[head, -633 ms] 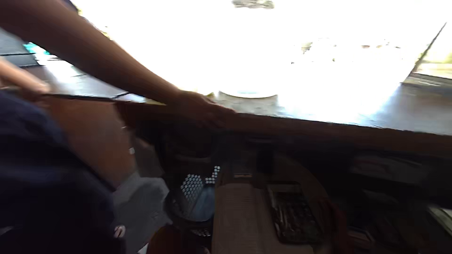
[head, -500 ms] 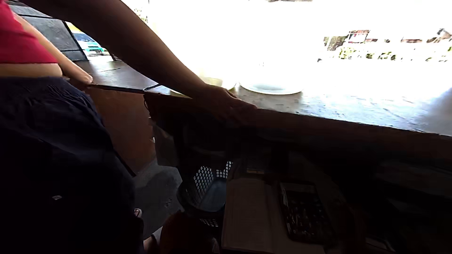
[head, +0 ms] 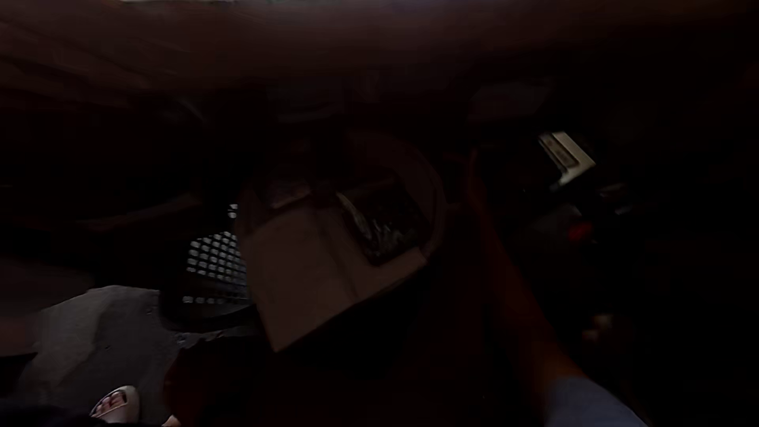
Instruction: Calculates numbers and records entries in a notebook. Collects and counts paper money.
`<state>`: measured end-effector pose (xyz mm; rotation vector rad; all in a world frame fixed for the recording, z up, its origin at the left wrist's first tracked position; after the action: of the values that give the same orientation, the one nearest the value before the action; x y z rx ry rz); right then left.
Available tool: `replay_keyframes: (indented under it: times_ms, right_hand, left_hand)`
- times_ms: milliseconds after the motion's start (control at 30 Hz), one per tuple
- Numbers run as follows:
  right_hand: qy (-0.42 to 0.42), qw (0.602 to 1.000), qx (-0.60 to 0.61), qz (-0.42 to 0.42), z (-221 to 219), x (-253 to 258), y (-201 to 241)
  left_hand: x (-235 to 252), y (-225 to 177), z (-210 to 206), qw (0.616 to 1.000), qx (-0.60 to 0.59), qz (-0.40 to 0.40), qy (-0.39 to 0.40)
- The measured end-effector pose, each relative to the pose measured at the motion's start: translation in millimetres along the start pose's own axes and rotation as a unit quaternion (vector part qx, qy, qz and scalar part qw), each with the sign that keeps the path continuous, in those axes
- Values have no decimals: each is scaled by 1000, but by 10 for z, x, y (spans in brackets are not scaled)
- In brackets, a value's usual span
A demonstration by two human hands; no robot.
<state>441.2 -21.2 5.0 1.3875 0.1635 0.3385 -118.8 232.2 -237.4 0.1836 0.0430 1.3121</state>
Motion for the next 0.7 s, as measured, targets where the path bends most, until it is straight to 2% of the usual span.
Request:
replay_keyframes:
  times_ms: [33, 67, 133, 300, 433, 533, 600, 633, 700]
  right_hand:
    - [-25, 999, -19, 31, 145, 71, -15]
    - [-39, 997, -41, 53, 213, 144, 14]
    - [6, 992, -117, 46, 132, 269, -11]
    - [107, 920, -373, 45, -436, 360, -349]
    - [140, 880, -448, 67, -800, 371, -444]
    - [154, 868, -468, 67, -851, 358, -383]
    - [159, 884, -435, 67, -740, 345, -360]
    - [156, 898, -405, 73, -648, 291, -319]
    - [143, 923, -343, 105, -478, 115, -202]
  left_hand:
    - [-33, -54, 123, 997, 13, 13, 79]
    - [-37, -82, 192, 998, 13, 3, 67]
    - [-3, -71, 146, 999, 10, -26, 20]
    - [22, -159, 168, 998, 6, -44, 44]
    - [-33, -122, 247, 998, -20, -64, 19]
    - [-13, -27, 196, 997, -55, -49, 9]
    - [25, 90, 226, 988, -150, -11, -20]
    - [10, 137, 369, 971, -234, 26, -46]
    - [-89, 69, 982, 896, -417, 63, -139]
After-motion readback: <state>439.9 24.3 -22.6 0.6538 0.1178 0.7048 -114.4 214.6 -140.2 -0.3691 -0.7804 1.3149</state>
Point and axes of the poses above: each hand's wrist, its own x-axis towards the middle knuckle, its own z-axis out of the back of the hand, y = z × x, the point moved 10 cm from there along x, towards the middle knuckle, and after that the axes turned 10 degrees about -y, right-handed, at the moved point
